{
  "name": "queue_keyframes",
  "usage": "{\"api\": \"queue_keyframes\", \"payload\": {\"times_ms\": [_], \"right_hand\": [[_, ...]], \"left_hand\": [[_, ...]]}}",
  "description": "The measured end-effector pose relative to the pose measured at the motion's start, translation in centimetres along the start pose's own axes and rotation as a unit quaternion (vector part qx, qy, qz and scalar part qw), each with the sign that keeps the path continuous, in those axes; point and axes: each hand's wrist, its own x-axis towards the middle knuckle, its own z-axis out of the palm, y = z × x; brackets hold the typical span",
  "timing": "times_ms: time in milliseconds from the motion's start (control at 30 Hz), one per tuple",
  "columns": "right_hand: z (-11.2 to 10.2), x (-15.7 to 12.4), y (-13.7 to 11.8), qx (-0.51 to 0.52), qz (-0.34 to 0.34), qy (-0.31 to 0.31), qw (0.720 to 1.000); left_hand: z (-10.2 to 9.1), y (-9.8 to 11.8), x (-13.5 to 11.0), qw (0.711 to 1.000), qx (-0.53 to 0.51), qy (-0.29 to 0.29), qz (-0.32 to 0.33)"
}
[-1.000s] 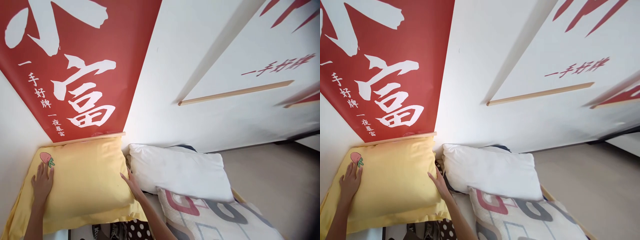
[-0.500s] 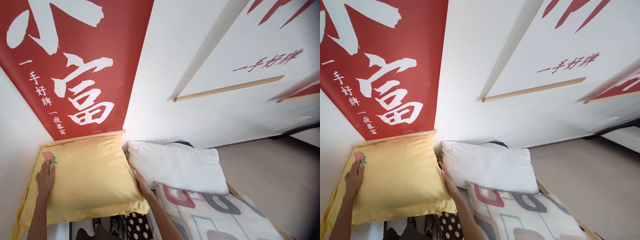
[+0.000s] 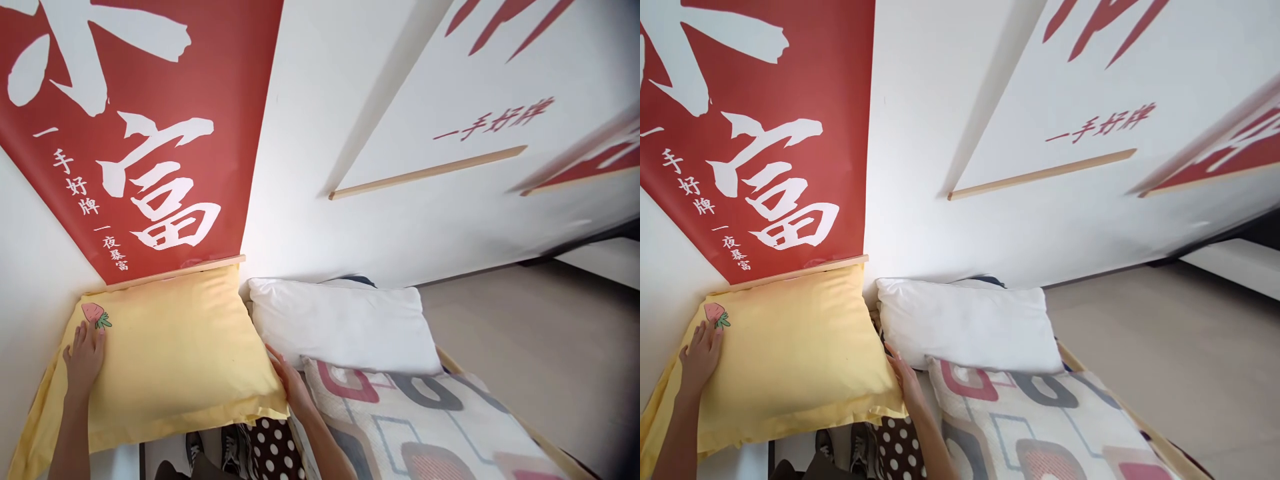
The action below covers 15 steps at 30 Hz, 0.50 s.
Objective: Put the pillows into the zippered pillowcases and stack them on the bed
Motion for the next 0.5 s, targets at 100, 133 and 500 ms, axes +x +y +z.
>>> {"api": "queue_keyframes", "payload": {"times_ms": [100,133,500], "right_hand": [[-0.2,-0.3,0.3,0.009,0.004,0.01,1.0],[-0.2,-0.5,0.4,0.007,0.0,0.014,1.0],[-3.6,-4.4,3.6,-0.093,-0.038,0.201,0.974]], "left_hand": [[-0.7,1.4,-0.7,0.999,-0.004,0.035,0.035],[-0.9,2.1,-1.1,0.997,-0.006,0.049,0.06],[-0.2,12.0,-8.9,0.883,-0.022,0.081,0.461]]}}
